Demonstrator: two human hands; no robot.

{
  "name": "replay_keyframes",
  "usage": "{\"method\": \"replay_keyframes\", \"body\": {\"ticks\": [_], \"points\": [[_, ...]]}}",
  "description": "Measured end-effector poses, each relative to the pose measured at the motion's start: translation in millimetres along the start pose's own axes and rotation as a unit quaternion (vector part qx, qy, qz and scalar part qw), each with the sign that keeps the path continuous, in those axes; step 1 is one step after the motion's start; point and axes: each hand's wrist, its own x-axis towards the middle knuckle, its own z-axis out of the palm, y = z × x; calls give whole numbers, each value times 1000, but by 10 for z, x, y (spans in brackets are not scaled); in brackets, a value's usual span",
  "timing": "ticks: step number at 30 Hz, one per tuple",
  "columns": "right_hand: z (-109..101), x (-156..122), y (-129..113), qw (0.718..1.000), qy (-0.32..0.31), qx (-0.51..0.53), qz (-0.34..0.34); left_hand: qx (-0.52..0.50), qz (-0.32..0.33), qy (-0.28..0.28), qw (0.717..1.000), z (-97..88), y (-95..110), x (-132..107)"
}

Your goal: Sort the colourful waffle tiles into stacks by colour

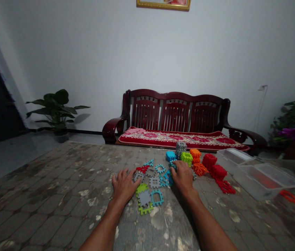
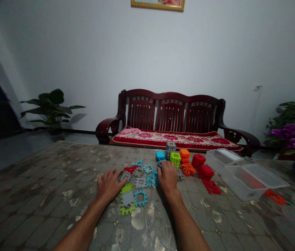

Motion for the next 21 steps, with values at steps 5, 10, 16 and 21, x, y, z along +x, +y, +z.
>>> {"method": "replay_keyframes", "body": {"ticks": [5,10,16,21], "points": [[-26,-3,-353,993,-105,-11,-44,-1,0,-1,1000,-4,5,-7],[-27,137,-533,981,-171,-79,-33,-4,3,2,1000,-21,8,-20],[53,187,-539,976,-189,-107,-27,-3,4,10,1000,12,-5,-10],[35,162,-534,983,-161,-83,-4,-1,7,9,1000,20,-14,-3]]}}
